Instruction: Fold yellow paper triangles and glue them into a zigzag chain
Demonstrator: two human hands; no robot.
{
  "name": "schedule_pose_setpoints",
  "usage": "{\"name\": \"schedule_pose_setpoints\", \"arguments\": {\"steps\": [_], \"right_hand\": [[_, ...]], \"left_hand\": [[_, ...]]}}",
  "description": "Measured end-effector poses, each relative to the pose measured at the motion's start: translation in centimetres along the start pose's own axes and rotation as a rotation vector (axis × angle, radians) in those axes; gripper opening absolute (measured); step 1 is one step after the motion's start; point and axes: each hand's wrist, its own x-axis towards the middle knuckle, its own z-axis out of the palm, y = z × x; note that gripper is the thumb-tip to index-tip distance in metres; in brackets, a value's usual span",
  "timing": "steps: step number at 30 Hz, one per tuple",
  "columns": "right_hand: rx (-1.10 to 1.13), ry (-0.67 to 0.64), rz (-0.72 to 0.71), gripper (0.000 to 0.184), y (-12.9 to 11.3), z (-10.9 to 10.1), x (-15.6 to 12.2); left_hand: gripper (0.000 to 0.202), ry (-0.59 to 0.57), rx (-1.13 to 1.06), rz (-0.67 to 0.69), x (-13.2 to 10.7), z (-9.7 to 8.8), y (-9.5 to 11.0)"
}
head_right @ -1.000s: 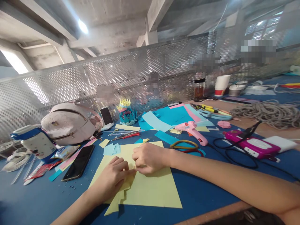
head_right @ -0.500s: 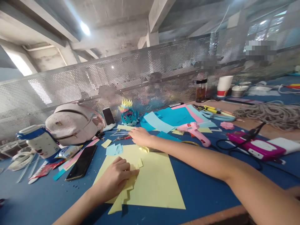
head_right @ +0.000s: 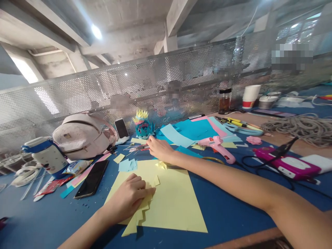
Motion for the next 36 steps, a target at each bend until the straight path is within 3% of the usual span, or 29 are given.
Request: {"name": "schedule_pose_setpoints", "arguments": {"steps": [6, 12, 18, 22, 26, 29, 36], "right_hand": [[0.232, -0.002, 0.079, 0.023, 0.5, -2.3, -5.2], [0.798, -0.024, 0.081, 0.029, 1.2, -2.7, -9.3], [1.072, 0.005, 0.235, 0.044, 1.5, -2.5, -9.3], [1.394, 0.008, 0.346, 0.047, 1.1, -1.8, -9.4], [1.641, -0.018, 0.252, 0.042, -0.3, -1.2, -9.3], [1.648, 0.003, 0.196, 0.043, -1.9, -1.0, -8.6], [1.633, 0.027, 0.342, 0.044, -5.5, 0.1, -6.7]], "left_hand": [[0.034, -0.006, 0.008, 0.0, 0.1, -0.3, 0.2], [0.034, -0.002, 0.009, -0.002, 0.2, -0.1, 0.1], [0.03, 0.03, -0.006, 0.005, 0.1, 0.1, 0.2], [0.029, 0.028, -0.001, 0.011, 0.1, 0.0, 0.3], [0.03, 0.006, -0.001, 0.014, 0.1, -0.2, 0.3], [0.03, 0.002, 0.01, 0.015, 0.1, -0.3, 0.3], [0.029, -0.021, 0.046, 0.011, 0.1, -0.2, 0.3]]}}
